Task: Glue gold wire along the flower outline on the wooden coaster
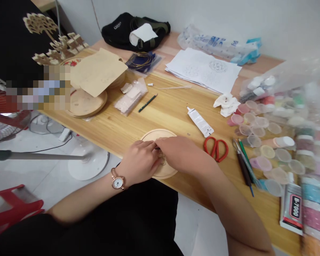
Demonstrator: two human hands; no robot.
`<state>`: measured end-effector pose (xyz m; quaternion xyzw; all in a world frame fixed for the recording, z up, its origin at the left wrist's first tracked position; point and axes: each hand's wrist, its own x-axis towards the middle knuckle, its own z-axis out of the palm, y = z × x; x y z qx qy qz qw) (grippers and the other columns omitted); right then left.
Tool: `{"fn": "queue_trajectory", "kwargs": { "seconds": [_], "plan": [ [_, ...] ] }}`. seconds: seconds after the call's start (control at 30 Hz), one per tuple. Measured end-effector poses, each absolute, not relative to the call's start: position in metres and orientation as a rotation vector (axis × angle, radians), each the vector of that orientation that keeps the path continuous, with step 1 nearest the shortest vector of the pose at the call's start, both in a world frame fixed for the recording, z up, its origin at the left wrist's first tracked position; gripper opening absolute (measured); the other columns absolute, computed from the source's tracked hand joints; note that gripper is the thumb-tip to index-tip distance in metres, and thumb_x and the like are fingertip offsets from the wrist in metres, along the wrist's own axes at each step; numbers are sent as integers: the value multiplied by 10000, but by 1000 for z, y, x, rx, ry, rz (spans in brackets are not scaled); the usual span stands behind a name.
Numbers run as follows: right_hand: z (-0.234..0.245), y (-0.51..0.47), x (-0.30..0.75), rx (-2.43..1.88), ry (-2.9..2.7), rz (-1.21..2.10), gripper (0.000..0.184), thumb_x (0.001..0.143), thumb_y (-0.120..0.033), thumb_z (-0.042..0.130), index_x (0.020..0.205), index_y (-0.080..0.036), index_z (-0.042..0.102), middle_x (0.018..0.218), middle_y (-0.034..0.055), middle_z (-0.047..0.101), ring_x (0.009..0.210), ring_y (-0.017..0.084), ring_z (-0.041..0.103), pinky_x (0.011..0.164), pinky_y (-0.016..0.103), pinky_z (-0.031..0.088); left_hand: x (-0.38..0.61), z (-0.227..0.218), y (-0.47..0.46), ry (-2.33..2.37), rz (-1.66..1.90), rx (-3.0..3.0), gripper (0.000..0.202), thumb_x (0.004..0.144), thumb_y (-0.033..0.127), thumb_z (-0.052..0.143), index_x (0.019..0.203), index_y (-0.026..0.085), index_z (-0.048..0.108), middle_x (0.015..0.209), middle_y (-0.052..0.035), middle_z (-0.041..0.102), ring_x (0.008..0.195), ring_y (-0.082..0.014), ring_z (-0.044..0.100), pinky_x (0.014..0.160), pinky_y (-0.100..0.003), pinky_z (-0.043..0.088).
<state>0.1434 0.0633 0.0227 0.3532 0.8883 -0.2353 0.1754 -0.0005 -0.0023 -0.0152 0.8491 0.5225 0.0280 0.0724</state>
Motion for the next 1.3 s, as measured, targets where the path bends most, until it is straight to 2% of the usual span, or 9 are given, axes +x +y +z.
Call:
{"fn": "queue_trajectory", "kwargs": {
  "seconds": [0.17,0.27,0.37,0.57,0.93,1.1,1.2,1.3],
  "plan": [
    [23,64,141,1020,2494,-636,342,884,-125,343,1097,-199,600,1174,93,673,1081,274,635,849,385,463,0,-15,-2,1573,86,2552,198,863,242,512,838,115,663,865,-102,682,818,-234,648,702,-349,478],
    [25,66,139,1040,2452,-593,446,887,-129,355,1292,-229,509,1119,91,694,990,260,663,785,359,462,0,-15,-2,1577,80,2555,206,862,244,509,890,105,658,890,-107,688,827,-238,651,701,-353,483],
    [25,73,142,1045,2452,-607,549,890,-123,363,1429,-223,383,1155,107,683,1014,242,653,800,327,453,0,-15,-3,1573,75,2563,218,864,250,503,922,100,649,915,-109,689,851,-247,652,713,-364,491],
    [20,86,148,1008,2579,-668,451,880,-136,380,1287,-220,555,1099,83,707,965,217,658,767,287,446,1,-16,-3,1584,78,2588,259,882,259,486,987,78,638,956,-122,679,876,-260,652,727,-385,501],
    [13,87,142,1077,2681,-604,433,859,-136,360,1214,-192,600,1052,92,718,947,245,663,732,321,433,2,-17,-4,1588,81,2605,227,883,266,496,926,99,644,957,-121,680,887,-252,646,741,-377,496],
    [20,90,142,1265,2877,-739,447,867,-124,332,1235,-188,578,1152,53,695,1019,201,642,813,302,436,2,-15,-5,1588,94,2601,201,878,252,499,899,105,635,928,-115,672,881,-247,642,730,-366,487],
    [26,89,144,1183,2771,-711,417,870,-141,344,1173,-188,627,1113,54,708,983,202,647,809,305,439,2,-15,-5,1584,99,2601,200,876,253,499,896,105,633,926,-115,670,873,-250,641,726,-370,484],
    [27,87,146,1114,2597,-616,435,836,-122,367,1136,-203,671,1132,69,705,1035,233,638,846,333,443,2,-15,-5,1585,101,2597,194,877,251,498,887,109,630,924,-112,672,865,-249,640,726,-370,482]
  ]
}}
